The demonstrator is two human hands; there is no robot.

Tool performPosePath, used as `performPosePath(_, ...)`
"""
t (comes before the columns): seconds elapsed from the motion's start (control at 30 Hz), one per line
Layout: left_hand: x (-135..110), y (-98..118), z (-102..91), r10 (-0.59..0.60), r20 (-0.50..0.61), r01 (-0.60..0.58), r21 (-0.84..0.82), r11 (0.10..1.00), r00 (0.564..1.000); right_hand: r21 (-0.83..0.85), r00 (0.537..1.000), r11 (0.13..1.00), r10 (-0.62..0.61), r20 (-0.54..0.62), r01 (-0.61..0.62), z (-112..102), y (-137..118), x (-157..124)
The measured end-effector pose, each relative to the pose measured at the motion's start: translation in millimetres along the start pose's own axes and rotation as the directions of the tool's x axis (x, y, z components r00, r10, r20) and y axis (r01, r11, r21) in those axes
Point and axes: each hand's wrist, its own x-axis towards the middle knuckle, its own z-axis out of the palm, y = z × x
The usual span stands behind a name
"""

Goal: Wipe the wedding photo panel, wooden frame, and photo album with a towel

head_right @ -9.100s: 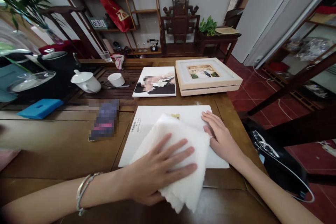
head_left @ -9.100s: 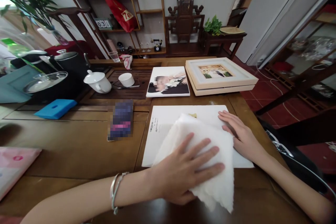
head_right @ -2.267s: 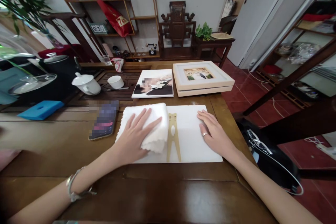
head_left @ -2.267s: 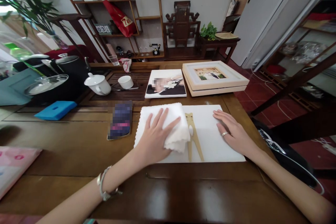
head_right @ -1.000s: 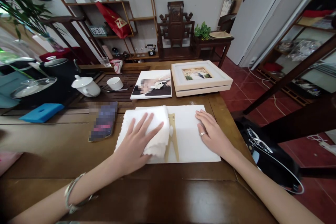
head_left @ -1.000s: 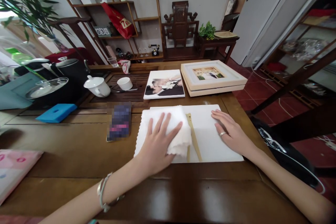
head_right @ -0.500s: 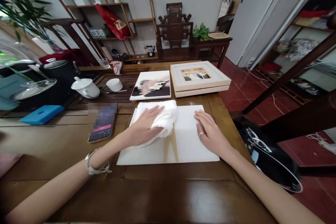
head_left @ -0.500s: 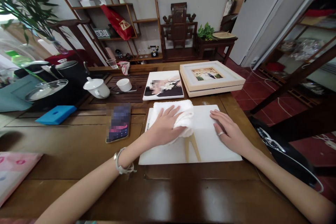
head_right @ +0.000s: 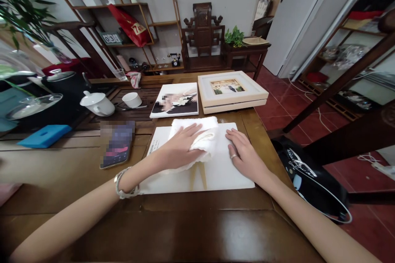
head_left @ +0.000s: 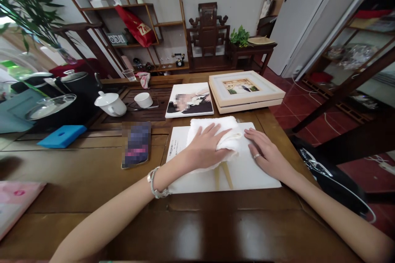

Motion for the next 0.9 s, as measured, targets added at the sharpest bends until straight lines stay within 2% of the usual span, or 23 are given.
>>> performPosePath(0.13, -11, -13, -6.3, -0.053, -0.017, 0.053, 0.007, 0.999, 0.998, 0.022, 1.0, 1.0, 0.011, -0.018, -0.011, 3, -1, -1)
performPosePath(0.23, -3, -11, -9.5, -0.08, -0.002, 0.08, -0.002, 0.997, 0.997, 0.02, 0.999, 1.0, 0.02, -0.031, -0.02, 4, -2, 0)
performPosePath(0.43, 40, 22, -5.9, 0.056, 0.017, -0.053, -0.124, 0.991, 0.998, 0.01, 0.999, 1.0, -0.006, -0.037, 0.006, 1, 1, 1)
performPosePath(0.53, 50, 38, 0.0, 0.078, 0.009, -0.076, -0.131, 0.989, 0.997, 0.011, 0.999, 1.0, -0.004, -0.047, 0.004, 1, 4, -1)
performPosePath(0.63, 42, 45, 8.9, 0.03, -0.015, -0.03, -0.037, 0.999, 0.999, 0.042, 0.998, 0.999, -0.012, -0.057, 0.014, 0, 5, -1)
performPosePath(0.77, 19, 45, 24.1, -0.007, -0.123, 0.03, 0.183, 0.983, 0.992, 0.051, 1.0, 0.999, -0.009, -0.018, 0.01, -1, 3, 0)
performPosePath(0.9, -5, 58, 42.7, -0.027, -0.12, 0.07, 0.367, 0.928, 0.992, 0.082, 0.999, 0.996, -0.031, -0.015, 0.032, -1, 2, 0)
